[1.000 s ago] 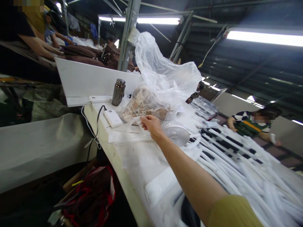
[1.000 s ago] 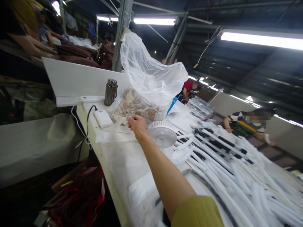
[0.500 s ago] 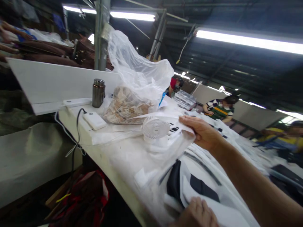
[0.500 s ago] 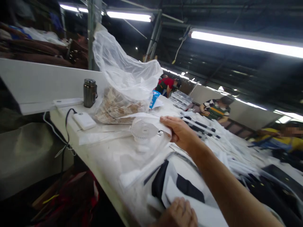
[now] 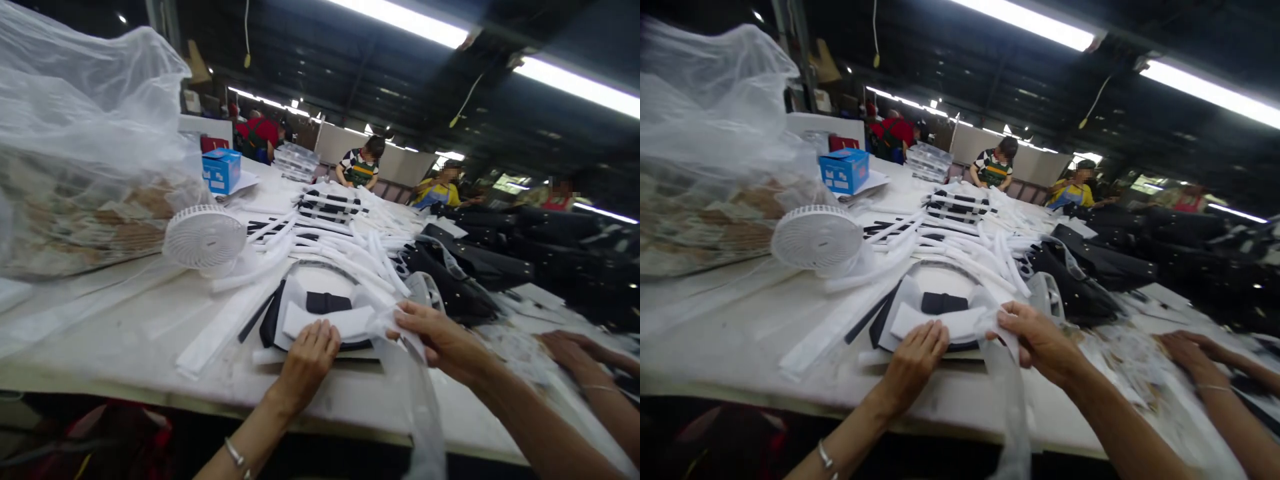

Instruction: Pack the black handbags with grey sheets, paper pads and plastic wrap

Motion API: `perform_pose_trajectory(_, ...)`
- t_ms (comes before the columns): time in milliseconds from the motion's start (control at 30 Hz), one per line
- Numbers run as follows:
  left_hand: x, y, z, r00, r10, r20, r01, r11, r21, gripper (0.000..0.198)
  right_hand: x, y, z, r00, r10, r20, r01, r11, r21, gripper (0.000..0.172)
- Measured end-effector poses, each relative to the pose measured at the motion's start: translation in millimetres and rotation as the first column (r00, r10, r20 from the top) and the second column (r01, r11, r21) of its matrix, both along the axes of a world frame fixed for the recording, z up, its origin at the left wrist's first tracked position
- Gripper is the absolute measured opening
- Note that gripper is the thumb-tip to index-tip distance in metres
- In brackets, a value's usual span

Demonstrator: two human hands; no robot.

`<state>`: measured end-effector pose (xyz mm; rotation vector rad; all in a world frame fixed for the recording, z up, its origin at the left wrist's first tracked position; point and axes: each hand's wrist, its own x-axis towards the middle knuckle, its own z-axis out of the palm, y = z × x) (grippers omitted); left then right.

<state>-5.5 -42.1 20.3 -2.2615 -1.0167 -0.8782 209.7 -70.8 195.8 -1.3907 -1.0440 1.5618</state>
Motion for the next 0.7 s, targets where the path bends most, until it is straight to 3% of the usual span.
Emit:
perform_pose_trajectory(67,-1,0,4.0,1.000,-0.009,0.009,0.009,1.000,-0.005,0.034,7,9,-5.4,0.999,-0.045,-0.013,0.046,0.996,0.079,0.042)
perform_pose_trajectory(133,-3,1,10.3,1.000,-0.021,0.016,0.021,0.999,-0.028,0.036,16,11,-8.2,0.997,0.051,-0.064,-0.046,0.996,0.077,0.042)
perform_pose_trajectory(267,-12,8,30.8,0.996,-0.044,0.083,0.050,0.996,-0.070,0.044,35,-11,-26.8,0.917,0.349,-0.193,-0.370,0.925,-0.086,0.040)
perform_pose_trajectory(367,-24,16,48.0,0.987,-0.022,0.157,0.040,0.993,-0.112,0.052,39,-29,-55.9,0.873,0.405,-0.272,-0.468,0.853,-0.231,0.039)
perform_pose_trajectory(400,-28,17,52.7,0.985,-0.005,0.174,0.028,0.991,-0.130,0.054,37,-31,-65.8,0.881,0.389,-0.270,-0.457,0.847,-0.271,0.038)
perform_pose_trajectory(467,-36,20,59.5,0.980,0.036,0.193,-0.003,0.986,-0.167,0.056,31,-24,-82.1,0.944,0.273,-0.188,-0.317,0.907,-0.278,0.036)
perform_pose_trajectory(567,-42,21,63.7,0.975,0.097,0.201,-0.052,0.975,-0.216,0.054,22,7,-97.5,1.000,-0.012,-0.028,0.008,0.994,-0.113,0.031)
perform_pose_trajectory(700,-47,20,65.0,0.968,0.141,0.206,-0.086,0.962,-0.259,0.052,16,61,-110.6,0.981,-0.187,0.060,0.182,0.980,0.085,0.025)
